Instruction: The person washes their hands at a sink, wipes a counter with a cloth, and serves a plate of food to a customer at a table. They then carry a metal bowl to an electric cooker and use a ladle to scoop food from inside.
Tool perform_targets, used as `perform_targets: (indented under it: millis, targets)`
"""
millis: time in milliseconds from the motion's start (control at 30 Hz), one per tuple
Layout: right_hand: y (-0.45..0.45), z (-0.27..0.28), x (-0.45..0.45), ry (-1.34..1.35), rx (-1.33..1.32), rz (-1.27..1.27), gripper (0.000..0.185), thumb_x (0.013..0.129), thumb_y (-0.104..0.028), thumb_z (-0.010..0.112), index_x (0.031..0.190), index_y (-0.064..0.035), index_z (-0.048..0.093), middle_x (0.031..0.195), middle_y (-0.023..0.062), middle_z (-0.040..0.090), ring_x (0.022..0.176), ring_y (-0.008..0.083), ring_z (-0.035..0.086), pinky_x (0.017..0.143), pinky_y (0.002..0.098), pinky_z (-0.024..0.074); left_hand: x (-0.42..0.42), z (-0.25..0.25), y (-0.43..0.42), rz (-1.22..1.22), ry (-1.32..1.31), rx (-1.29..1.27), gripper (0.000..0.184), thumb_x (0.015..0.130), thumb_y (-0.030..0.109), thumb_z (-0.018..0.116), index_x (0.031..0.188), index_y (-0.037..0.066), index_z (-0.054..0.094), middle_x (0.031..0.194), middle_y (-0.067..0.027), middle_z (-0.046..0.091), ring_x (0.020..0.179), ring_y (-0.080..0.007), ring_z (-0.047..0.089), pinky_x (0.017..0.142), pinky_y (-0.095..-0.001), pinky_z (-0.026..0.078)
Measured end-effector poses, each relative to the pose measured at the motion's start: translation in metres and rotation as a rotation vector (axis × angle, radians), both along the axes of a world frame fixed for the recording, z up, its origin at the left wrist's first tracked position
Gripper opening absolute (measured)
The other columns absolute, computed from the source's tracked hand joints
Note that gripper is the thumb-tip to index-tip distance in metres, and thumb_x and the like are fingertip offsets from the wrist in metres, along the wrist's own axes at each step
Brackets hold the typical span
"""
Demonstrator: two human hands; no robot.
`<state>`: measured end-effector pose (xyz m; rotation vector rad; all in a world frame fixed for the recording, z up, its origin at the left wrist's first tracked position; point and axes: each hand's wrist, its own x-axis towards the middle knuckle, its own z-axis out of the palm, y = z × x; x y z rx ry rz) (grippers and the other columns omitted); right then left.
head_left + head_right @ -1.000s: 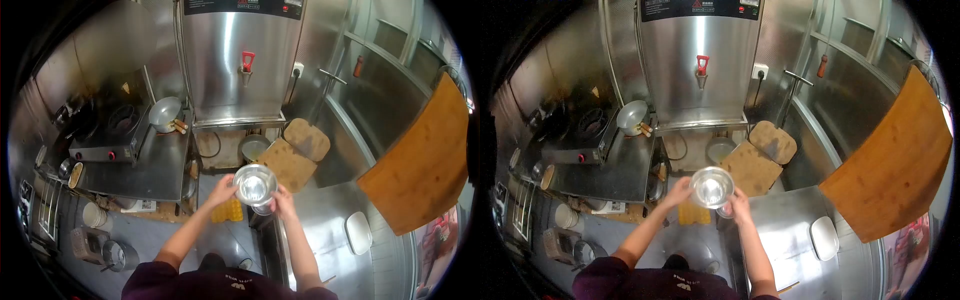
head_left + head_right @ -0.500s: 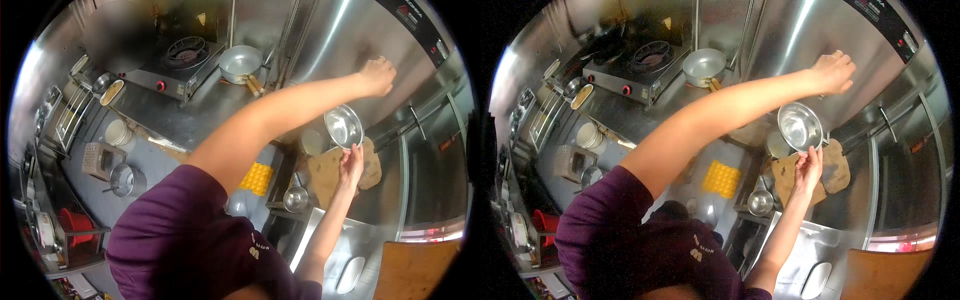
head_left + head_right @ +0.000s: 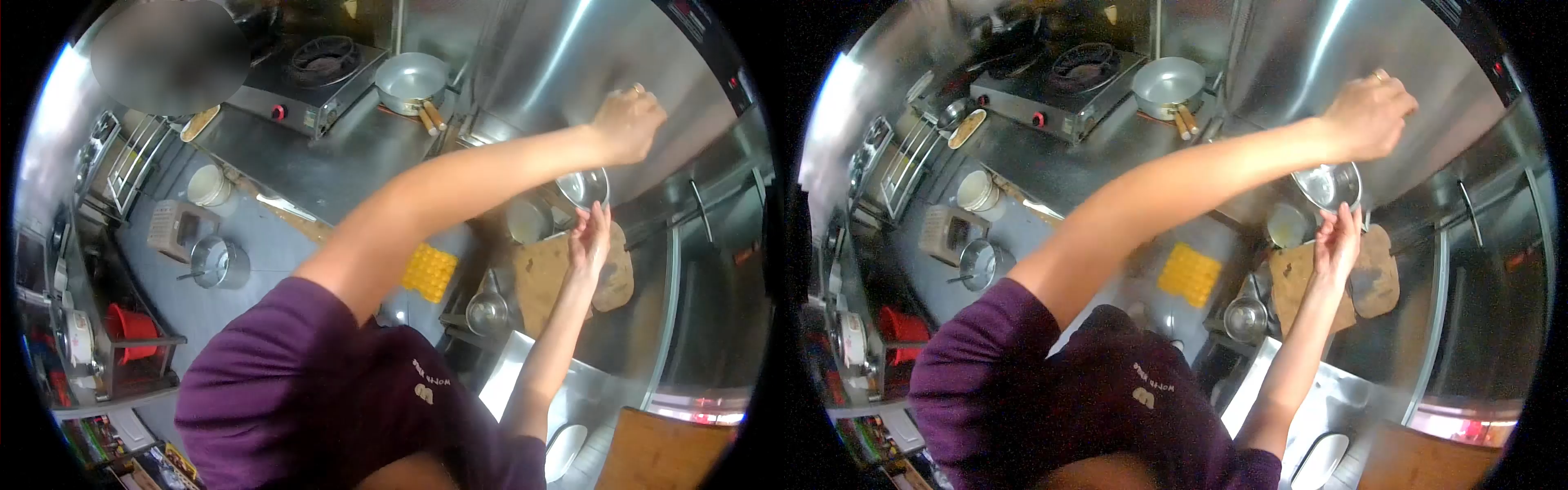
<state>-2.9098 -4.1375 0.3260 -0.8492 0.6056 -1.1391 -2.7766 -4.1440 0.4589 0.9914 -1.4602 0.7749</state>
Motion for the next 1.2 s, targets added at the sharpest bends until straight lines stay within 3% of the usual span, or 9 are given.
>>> perform_targets:
  millis: [167, 233, 300, 333, 433, 567, 867, 967, 1200]
  targets:
    - [-0.011, -0.001, -0.004, -0.027, 0.025, 0.021, 0.068, 0.080, -0.007, 0.055, 0.132, -0.0048, 0.012, 0.067, 0.0134, 0.059, 0.043, 0.0101, 0.049, 0.036, 0.0171, 0.0386, 0.002, 0.001, 0.001, -0.027, -0.044, 0.056, 0.019, 0.067, 0.009, 0.053, 0.085, 0.006, 0.058, 0.084, -0.0099, 0.058, 0.086, -0.0278, 0.053, 0.072, -0.0364, 0.046]
    - [-0.009, -0.004, -0.006, -0.040, 0.028, 0.030, 0.068, 0.076, -0.007, 0.060, 0.130, -0.0057, 0.019, 0.076, 0.0057, 0.056, 0.053, 0.0134, 0.056, 0.038, 0.0176, 0.0408, 0.003, 0.005, 0.004, -0.080, -0.033, 0.149, 0.020, 0.068, 0.009, 0.053, 0.086, 0.007, 0.058, 0.086, -0.0092, 0.058, 0.088, -0.0278, 0.052, 0.074, -0.0370, 0.045]
    - [-0.021, -0.016, -0.013, -0.055, -0.015, 0.139, 0.069, 0.076, -0.005, 0.058, 0.131, -0.0049, 0.015, 0.081, 0.0056, 0.054, 0.057, 0.0147, 0.058, 0.039, 0.0178, 0.0423, 0.003, 0.004, 0.003, -0.106, -0.023, 0.057, 0.018, 0.066, 0.009, 0.052, 0.083, 0.007, 0.059, 0.083, -0.0096, 0.058, 0.080, -0.0275, 0.054, 0.069, -0.0366, 0.047]
    - [-0.013, -0.007, -0.011, -0.088, 0.012, 0.123, 0.067, 0.078, -0.005, 0.056, 0.131, -0.0056, 0.016, 0.085, 0.0069, 0.053, 0.059, 0.0148, 0.058, 0.040, 0.0171, 0.0429, 0.000, 0.013, 0.017, -0.170, -0.047, 0.025, 0.016, 0.075, 0.006, 0.045, 0.088, -0.001, 0.052, 0.082, -0.0158, 0.054, 0.080, -0.0300, 0.051, 0.072, -0.0379, 0.043]
    - [-0.014, -0.007, -0.015, -0.081, -0.014, 0.157, 0.065, 0.079, -0.006, 0.055, 0.131, -0.0063, 0.016, 0.086, 0.0073, 0.053, 0.061, 0.0145, 0.058, 0.040, 0.0161, 0.0429, -0.001, 0.014, 0.018, -0.207, -0.014, 0.113, 0.021, 0.070, 0.000, 0.046, 0.090, -0.001, 0.051, 0.088, -0.0173, 0.051, 0.087, -0.0334, 0.047, 0.077, -0.0385, 0.040]
    - [-0.011, -0.006, -0.014, -0.072, 0.003, 0.036, 0.039, 0.083, -0.007, 0.047, 0.120, -0.0030, 0.035, 0.066, 0.0125, 0.059, 0.044, 0.0115, 0.052, 0.037, 0.0190, 0.0397, -0.003, 0.013, 0.015, -0.198, -0.025, 0.066, 0.020, 0.070, 0.000, 0.046, 0.089, 0.000, 0.051, 0.086, -0.0165, 0.052, 0.084, -0.0328, 0.048, 0.075, -0.0385, 0.041]
    - [-0.022, -0.024, -0.026, -0.090, 0.008, 0.152, 0.060, 0.079, -0.005, 0.054, 0.129, -0.0069, 0.020, 0.084, 0.0039, 0.053, 0.062, 0.0160, 0.059, 0.044, 0.0181, 0.0439, -0.004, 0.011, 0.010, -0.182, -0.015, 0.037, 0.019, 0.068, -0.002, 0.047, 0.087, 0.001, 0.051, 0.084, -0.0147, 0.051, 0.083, -0.0318, 0.048, 0.072, -0.0377, 0.042]
    - [-0.016, -0.018, -0.021, -0.064, 0.004, 0.079, 0.038, 0.083, -0.009, 0.048, 0.119, -0.0034, 0.035, 0.065, 0.0140, 0.060, 0.042, 0.0111, 0.050, 0.038, 0.0188, 0.0388, -0.005, 0.010, 0.009, -0.172, 0.001, 0.041, 0.019, 0.068, -0.001, 0.047, 0.086, 0.001, 0.051, 0.084, -0.0143, 0.051, 0.084, -0.0317, 0.048, 0.072, -0.0379, 0.042]
    - [-0.017, -0.017, -0.022, -0.048, 0.041, 0.059, 0.038, 0.083, -0.009, 0.048, 0.119, -0.0045, 0.035, 0.063, 0.0144, 0.059, 0.042, 0.0114, 0.050, 0.037, 0.0187, 0.0383, -0.006, 0.008, 0.010, -0.160, 0.018, 0.061, 0.020, 0.068, -0.001, 0.047, 0.088, 0.002, 0.050, 0.086, -0.0142, 0.050, 0.086, -0.0315, 0.047, 0.073, -0.0385, 0.042]
